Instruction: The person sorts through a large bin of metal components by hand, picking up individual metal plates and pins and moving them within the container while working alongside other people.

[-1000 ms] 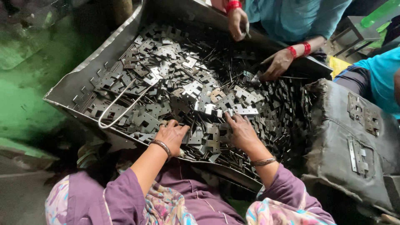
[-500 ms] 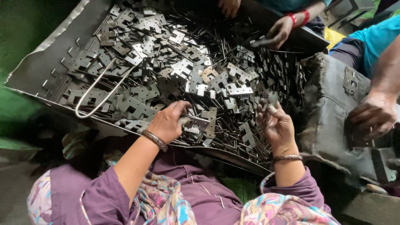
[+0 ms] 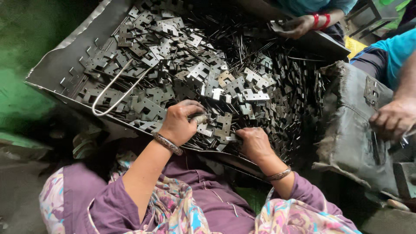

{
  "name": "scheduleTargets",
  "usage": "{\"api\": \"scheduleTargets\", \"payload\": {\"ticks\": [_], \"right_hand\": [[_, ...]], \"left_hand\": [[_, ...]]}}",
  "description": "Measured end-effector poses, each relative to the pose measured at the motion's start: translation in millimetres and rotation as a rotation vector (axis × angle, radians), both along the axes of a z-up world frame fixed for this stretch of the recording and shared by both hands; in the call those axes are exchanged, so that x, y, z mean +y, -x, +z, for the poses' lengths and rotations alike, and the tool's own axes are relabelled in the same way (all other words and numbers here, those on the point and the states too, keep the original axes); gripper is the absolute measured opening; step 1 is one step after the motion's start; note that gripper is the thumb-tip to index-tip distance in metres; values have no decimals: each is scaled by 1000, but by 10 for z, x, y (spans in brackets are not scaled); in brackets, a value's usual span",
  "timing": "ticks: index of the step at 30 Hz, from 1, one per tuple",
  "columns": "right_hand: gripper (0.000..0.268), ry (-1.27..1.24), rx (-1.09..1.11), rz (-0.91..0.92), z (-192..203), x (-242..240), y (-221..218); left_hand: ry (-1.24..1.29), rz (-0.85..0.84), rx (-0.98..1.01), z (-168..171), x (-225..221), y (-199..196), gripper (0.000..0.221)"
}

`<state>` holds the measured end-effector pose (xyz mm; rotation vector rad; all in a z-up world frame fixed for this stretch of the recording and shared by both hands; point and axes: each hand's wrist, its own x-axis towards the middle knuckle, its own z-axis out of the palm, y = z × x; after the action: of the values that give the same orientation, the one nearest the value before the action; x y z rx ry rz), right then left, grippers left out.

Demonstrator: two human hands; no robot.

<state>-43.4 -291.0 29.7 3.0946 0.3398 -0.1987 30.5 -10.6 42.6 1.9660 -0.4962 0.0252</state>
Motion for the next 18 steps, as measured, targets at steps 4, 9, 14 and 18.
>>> {"api": "scheduleTargets", "payload": {"ticks": [4,9,14,18], "right_hand": [[42,130,228,-88,292,-313,15],[49,6,369,-135,561,-838,76],[24,-1100,416,-654,707,-734,378],[27,-1525,269,-524,498,-59,464]], "left_hand": [[453,-20,18,7,89,-13,16],[1528,-73,689,9,294,-30,23],[1836,-9,875,-92,229,-75,27],[1598,-125,1190,-137,-243,387,37]]}}
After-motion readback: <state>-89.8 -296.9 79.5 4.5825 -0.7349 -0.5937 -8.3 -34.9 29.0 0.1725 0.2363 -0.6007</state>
